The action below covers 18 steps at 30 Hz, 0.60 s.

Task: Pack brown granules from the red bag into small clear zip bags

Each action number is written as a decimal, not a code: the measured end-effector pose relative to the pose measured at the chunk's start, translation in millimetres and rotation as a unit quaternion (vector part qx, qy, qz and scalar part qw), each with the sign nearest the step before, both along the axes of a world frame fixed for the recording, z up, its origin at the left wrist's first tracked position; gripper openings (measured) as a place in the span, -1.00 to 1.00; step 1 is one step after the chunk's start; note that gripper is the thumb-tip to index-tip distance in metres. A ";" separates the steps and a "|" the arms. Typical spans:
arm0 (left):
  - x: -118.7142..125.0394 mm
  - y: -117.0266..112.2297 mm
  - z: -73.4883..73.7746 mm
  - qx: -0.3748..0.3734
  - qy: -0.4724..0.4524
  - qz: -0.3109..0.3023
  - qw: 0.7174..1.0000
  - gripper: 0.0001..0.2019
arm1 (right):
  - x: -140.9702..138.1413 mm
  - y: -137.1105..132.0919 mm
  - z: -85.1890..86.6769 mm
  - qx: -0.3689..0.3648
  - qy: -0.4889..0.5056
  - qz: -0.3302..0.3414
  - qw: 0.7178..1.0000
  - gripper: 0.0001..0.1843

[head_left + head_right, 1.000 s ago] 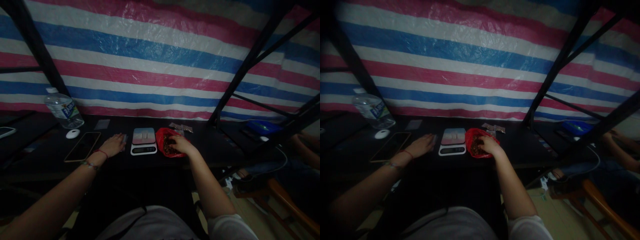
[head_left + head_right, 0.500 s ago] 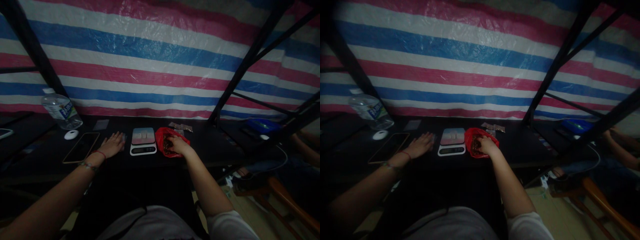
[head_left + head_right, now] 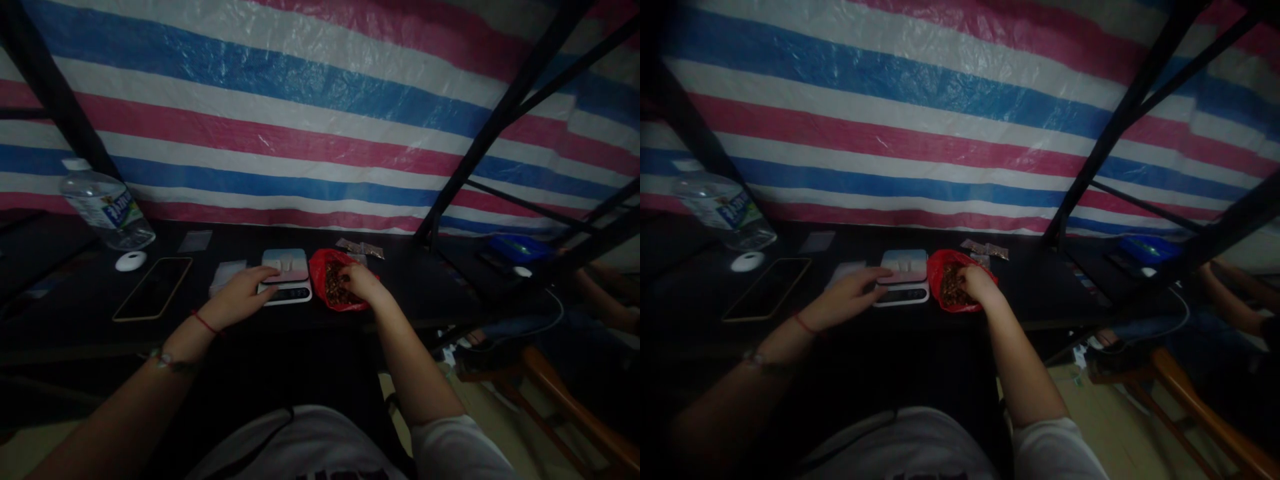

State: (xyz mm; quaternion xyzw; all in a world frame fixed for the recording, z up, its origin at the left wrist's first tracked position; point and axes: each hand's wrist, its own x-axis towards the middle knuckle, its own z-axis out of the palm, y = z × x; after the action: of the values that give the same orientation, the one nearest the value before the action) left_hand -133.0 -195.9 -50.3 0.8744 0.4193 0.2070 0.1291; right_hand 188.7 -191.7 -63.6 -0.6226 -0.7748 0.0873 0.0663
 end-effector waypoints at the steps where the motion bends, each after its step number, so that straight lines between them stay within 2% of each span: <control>1: 7.3 -5.4 0.1 -0.014 -0.006 -0.031 0.999 -0.56 | 1.4 -0.4 2.2 -0.002 -0.002 -0.002 1.000 -0.71; 4: 30.4 -17.2 -3.1 -0.032 -0.012 -0.120 0.992 -0.65 | 8.6 -1.9 7.6 -0.007 -0.002 -0.014 1.000 -0.73; 9: 74.0 -27.8 -8.1 0.053 0.017 -0.216 0.975 -0.69 | 18.0 -7.0 12.5 -0.027 0.024 -0.024 0.999 -0.55; 11: 89.1 -27.8 -7.9 0.088 0.041 -0.221 0.970 -0.65 | 17.2 -10.9 15.1 -0.042 0.020 -0.023 0.999 -0.46; 14: 103.3 -18.0 -7.0 0.121 0.079 -0.187 0.972 -0.64 | 14.4 -18.0 20.9 -0.058 0.013 -0.023 0.998 -0.38; 16: 107.5 -4.4 -6.3 0.122 0.094 -0.149 0.977 -0.73 | 14.5 -22.2 25.4 -0.049 0.005 -0.055 0.997 -0.36; 18: 109.1 12.7 -4.6 0.100 0.101 -0.131 0.981 -0.79 | 17.9 -24.6 29.4 -0.012 -0.006 -0.120 0.993 -0.33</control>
State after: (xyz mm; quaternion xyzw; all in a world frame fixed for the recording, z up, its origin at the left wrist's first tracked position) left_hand -23.9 -183.2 -54.9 0.9466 0.2897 0.1396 0.0237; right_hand 206.6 -216.3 -34.3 -0.7123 -0.6940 0.0837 0.0640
